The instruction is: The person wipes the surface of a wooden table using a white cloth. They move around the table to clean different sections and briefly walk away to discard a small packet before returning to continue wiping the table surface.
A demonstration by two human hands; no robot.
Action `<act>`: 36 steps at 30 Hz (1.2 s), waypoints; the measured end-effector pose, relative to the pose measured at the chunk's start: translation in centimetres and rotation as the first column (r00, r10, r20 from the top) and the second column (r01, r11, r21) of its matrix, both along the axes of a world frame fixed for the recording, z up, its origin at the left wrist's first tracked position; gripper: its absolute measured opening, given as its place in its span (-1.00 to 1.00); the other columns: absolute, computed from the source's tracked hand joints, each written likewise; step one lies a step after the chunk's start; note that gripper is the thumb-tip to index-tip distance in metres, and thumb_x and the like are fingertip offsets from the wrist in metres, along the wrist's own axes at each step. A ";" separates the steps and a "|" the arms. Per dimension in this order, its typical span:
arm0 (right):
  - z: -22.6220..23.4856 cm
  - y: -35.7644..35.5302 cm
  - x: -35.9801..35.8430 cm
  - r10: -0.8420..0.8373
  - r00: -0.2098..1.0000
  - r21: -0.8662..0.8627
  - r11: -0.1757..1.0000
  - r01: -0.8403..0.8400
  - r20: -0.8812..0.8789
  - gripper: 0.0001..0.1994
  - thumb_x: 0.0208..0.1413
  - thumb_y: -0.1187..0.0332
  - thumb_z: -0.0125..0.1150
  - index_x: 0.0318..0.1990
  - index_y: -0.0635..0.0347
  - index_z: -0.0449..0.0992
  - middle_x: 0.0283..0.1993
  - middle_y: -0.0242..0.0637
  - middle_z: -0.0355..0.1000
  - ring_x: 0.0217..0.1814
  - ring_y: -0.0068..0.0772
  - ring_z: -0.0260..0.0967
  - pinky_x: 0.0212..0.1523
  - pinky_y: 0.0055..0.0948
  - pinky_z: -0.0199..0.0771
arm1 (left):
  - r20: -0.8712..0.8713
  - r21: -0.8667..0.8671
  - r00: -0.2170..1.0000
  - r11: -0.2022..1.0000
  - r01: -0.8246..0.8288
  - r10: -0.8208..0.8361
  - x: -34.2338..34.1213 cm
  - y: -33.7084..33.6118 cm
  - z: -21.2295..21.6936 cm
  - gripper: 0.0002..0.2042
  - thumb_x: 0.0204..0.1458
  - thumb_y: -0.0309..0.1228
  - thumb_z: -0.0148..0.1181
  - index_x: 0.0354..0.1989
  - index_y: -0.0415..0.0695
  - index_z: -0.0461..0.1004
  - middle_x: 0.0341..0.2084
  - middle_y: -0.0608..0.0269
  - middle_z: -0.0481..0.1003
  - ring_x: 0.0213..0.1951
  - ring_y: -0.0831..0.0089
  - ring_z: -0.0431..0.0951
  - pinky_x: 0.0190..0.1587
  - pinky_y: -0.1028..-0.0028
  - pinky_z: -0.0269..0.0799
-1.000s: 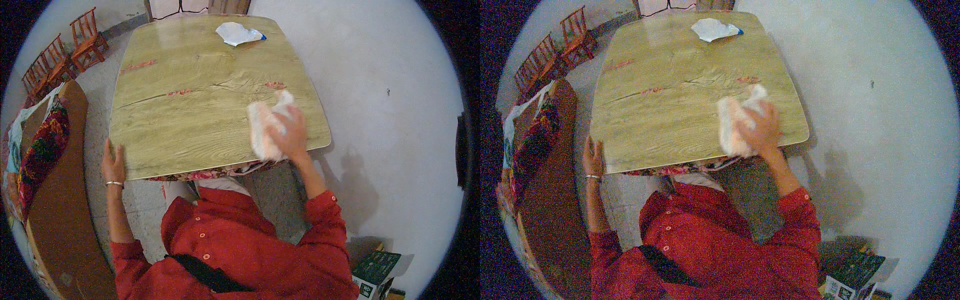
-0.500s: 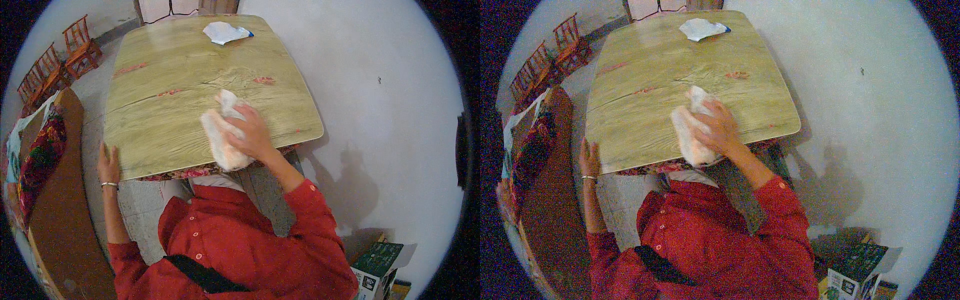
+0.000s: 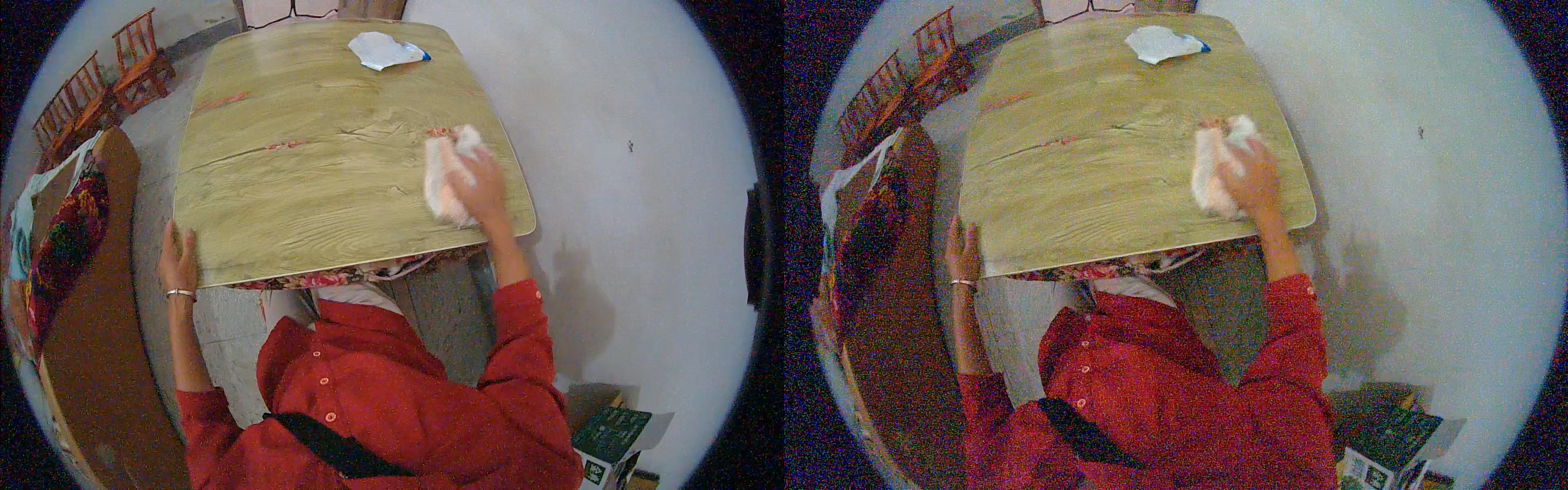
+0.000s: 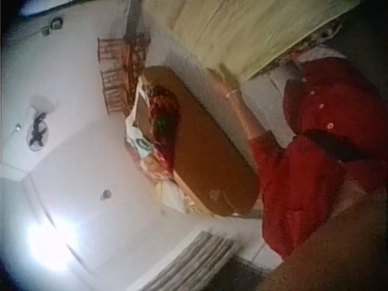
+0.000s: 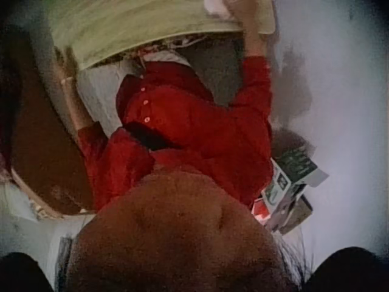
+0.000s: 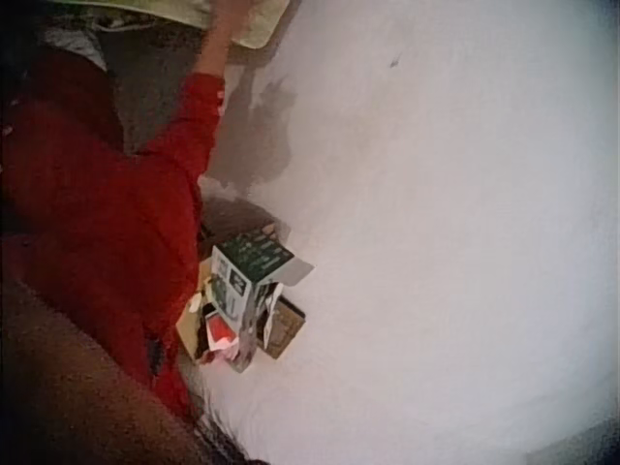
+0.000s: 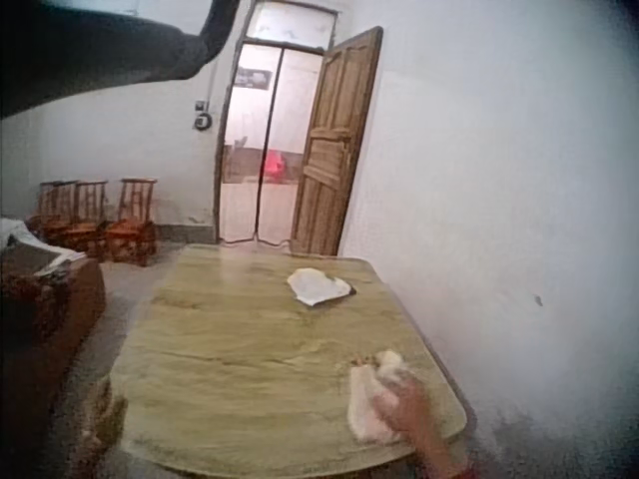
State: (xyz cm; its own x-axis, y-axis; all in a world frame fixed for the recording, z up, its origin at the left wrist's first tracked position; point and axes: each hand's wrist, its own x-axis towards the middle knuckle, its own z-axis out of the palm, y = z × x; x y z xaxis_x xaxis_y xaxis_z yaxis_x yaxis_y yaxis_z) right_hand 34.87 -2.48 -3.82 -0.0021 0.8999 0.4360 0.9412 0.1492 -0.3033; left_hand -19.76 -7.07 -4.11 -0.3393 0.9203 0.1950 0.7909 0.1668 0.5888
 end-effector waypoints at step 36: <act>-0.1 9.6 -9.9 0.365 0.929 -0.091 0.925 -0.369 -0.054 -0.55 -0.15 0.12 0.23 -0.09 0.14 0.49 0.12 0.04 0.26 0.17 0.00 0.19 0.14 -0.16 0.19 | -0.104 -0.024 0.989 0.994 -0.106 0.103 1.1 -0.1 -0.4 -0.43 -0.01 -0.11 0.12 0.17 -0.07 0.23 -0.25 -0.12 0.49 -0.25 0.02 0.52 -0.21 0.23 0.40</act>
State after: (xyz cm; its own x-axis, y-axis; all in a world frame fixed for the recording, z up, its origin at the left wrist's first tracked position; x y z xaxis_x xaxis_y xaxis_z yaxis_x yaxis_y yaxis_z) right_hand 24.94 7.09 -3.95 -0.3265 0.8774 0.3516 0.8145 0.4499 -0.3663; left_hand -18.62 -7.13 -4.52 -0.4139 0.8864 0.2073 0.8240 0.2680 0.4992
